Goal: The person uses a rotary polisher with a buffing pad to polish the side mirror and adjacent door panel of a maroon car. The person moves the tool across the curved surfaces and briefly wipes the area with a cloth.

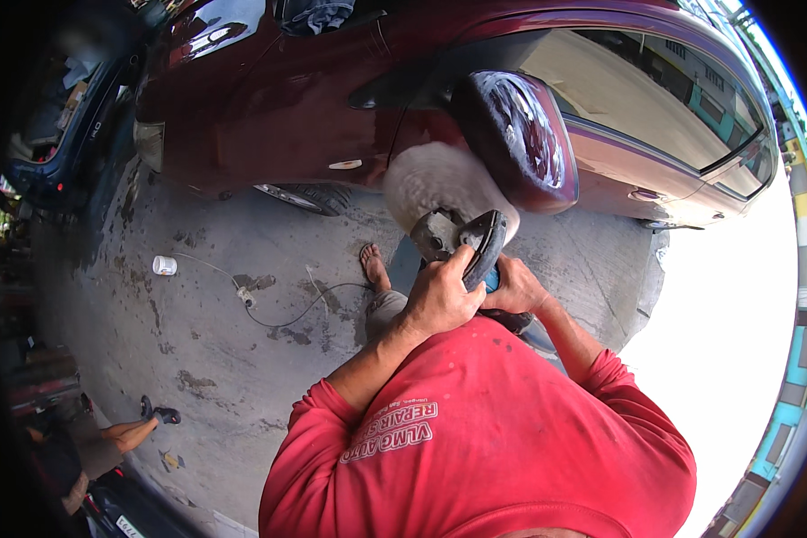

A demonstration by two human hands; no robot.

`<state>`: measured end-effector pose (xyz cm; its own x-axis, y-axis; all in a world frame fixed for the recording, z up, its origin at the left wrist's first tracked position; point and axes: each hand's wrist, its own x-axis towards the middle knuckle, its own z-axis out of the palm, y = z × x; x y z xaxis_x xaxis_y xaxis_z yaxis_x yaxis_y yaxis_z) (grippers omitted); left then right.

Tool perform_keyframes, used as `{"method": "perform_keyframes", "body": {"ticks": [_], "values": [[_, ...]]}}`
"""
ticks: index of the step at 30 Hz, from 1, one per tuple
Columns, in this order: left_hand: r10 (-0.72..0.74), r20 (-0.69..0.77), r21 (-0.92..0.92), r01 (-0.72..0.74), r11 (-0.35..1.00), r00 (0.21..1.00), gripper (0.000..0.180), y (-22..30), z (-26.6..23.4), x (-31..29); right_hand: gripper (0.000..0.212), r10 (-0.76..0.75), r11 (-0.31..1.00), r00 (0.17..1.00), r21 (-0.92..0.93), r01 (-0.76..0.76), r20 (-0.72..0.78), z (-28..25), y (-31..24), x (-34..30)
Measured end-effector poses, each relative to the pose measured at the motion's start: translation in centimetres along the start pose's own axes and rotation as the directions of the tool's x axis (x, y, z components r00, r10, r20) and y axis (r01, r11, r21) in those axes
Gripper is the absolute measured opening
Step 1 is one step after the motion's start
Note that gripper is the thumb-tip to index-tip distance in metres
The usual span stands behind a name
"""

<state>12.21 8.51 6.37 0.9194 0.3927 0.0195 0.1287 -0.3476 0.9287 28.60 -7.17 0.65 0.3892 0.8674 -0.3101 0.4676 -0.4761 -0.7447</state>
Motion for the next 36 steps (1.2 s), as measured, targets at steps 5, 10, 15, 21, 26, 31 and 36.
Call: {"method": "perform_keyframes", "body": {"ticks": [5, 10, 15, 21, 26, 31, 36], "values": [[0.025, -0.074, 0.082, -0.019, 0.996, 0.997, 0.033, -0.7, -3.3, 4.4, 0.084, -0.094, 0.989, 0.996, 0.113, 0.093, 0.007, -0.3, -0.9, 6.5], [0.054, -0.116, 0.126, -0.039, 0.991, 0.992, 0.035, -1.5, -6.4, 8.1, 0.085, -0.162, 0.961, 0.987, 0.229, 0.154, 0.015, -1.2, -2.5, 11.0], [0.090, -0.111, 0.001, -0.090, 0.996, 0.990, 0.036, -2.1, -2.6, 4.7, 0.085, -0.101, 0.994, 0.991, 0.049, 0.098, 0.084, -2.1, -0.9, 6.7], [0.059, 0.001, -0.163, -0.058, 0.985, 0.998, 0.045, -0.5, 4.8, -1.5, 0.090, -0.016, 0.984, 0.995, -0.176, 0.032, 0.095, -2.8, 2.4, -2.9], [0.051, 0.109, -0.166, -0.033, 0.986, 0.993, 0.050, 0.5, 5.4, -3.1, 0.091, -0.013, 0.991, 0.995, -0.129, 0.025, 0.096, -2.8, 2.3, -5.8], [0.028, -0.007, -0.114, -0.029, 0.993, 1.000, 0.040, 0.2, 0.5, 0.3, 0.093, -0.067, 0.991, 0.995, -0.115, 0.074, 0.067, -2.7, -0.8, 0.4], [0.109, -0.039, -0.082, -0.112, 0.990, 0.993, 0.031, -0.7, -6.9, 4.4, 0.100, 0.019, 0.992, 0.998, -0.122, -0.011, 0.067, -3.0, -5.4, 5.4]]}}
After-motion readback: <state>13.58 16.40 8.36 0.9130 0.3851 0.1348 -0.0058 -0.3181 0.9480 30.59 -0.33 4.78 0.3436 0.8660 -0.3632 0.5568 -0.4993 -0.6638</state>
